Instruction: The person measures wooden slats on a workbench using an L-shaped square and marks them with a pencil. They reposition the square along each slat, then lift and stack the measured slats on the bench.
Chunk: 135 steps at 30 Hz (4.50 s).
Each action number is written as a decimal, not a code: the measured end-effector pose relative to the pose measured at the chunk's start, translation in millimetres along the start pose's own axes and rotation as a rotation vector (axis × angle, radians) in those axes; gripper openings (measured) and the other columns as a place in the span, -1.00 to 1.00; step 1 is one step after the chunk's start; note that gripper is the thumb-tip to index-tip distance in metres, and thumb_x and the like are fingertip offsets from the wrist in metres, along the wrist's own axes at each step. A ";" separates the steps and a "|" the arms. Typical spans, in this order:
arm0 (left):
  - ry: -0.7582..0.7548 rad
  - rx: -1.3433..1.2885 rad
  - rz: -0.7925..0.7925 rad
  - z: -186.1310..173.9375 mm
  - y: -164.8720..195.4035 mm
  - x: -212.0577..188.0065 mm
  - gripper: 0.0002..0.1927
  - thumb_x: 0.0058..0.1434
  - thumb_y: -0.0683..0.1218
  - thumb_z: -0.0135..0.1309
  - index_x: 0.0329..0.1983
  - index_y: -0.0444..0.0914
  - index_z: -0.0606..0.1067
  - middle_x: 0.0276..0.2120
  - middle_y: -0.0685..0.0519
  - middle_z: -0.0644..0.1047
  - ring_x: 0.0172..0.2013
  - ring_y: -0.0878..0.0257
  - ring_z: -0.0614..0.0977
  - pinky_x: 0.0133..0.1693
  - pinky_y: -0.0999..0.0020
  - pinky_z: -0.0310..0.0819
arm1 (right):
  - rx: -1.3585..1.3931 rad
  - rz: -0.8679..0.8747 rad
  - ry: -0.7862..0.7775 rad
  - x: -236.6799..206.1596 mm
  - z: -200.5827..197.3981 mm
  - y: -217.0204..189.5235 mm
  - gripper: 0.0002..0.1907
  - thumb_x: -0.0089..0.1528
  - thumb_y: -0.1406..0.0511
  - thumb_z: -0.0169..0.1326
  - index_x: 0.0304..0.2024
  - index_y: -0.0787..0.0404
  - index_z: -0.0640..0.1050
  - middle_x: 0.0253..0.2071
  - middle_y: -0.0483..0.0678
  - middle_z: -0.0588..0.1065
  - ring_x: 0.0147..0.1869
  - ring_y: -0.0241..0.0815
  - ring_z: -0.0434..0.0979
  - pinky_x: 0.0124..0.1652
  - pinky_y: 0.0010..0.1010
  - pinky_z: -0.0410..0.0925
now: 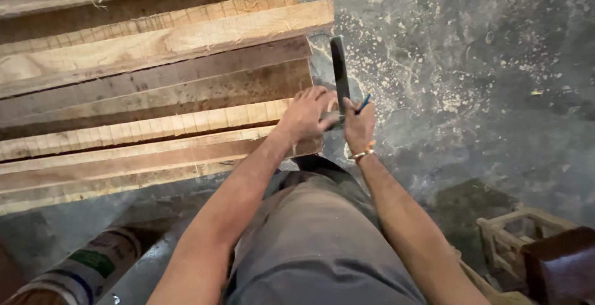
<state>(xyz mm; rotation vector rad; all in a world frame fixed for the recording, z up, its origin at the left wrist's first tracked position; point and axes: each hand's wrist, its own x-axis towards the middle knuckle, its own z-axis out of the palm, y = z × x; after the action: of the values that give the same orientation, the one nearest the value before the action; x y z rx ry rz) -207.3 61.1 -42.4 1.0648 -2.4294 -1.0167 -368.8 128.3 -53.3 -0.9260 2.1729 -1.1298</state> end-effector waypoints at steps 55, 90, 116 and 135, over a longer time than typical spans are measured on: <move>-0.167 0.191 0.027 33.9 44.9 65.3 -0.19 -0.10 -0.24 0.25 0.30 -0.33 0.33 0.18 -0.25 0.34 0.20 -0.22 0.38 0.27 0.00 0.23 | 0.687 0.396 -0.203 35.9 -48.8 31.5 -0.70 0.25 0.42 0.19 -0.28 0.13 0.27 -0.40 -0.15 0.41 -0.37 -0.25 0.57 -0.38 -0.32 0.56; -0.172 0.219 0.026 22.9 60.5 68.3 -0.17 -0.05 -0.17 0.27 0.35 -0.31 0.29 0.27 -0.19 0.30 0.22 -0.17 0.35 0.33 0.00 0.14 | 0.617 0.416 -0.194 44.3 -52.1 38.5 -0.69 0.25 0.47 0.17 -0.26 0.11 0.27 -0.37 -0.18 0.40 -0.37 -0.32 0.51 -0.46 -0.41 0.48; -0.152 0.381 0.015 32.9 67.5 72.8 -0.21 -0.02 -0.25 0.14 0.37 -0.31 0.29 0.18 -0.19 0.33 0.18 -0.16 0.40 0.29 0.01 0.20 | -0.329 -0.357 -0.060 60.7 -79.9 2.3 -0.81 0.37 0.27 0.08 -0.06 0.17 0.65 -0.16 0.09 0.60 -0.09 0.16 0.59 -0.12 -0.09 0.42; -0.087 0.386 0.055 35.3 64.4 74.5 -0.25 -0.04 -0.25 0.11 0.33 -0.29 0.34 0.14 -0.15 0.37 0.15 -0.11 0.43 0.26 0.03 0.26 | -0.397 -0.394 -0.121 65.1 -98.7 -14.6 -0.80 0.37 0.26 0.05 -0.04 0.15 0.63 -0.15 0.06 0.59 -0.08 0.12 0.59 -0.10 -0.13 0.43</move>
<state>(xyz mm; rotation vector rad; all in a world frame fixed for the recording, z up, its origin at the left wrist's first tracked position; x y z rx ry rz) -309.7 54.2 -22.3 1.0766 -2.7831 -0.5998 -474.2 121.1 1.8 -1.6081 2.2105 -0.7848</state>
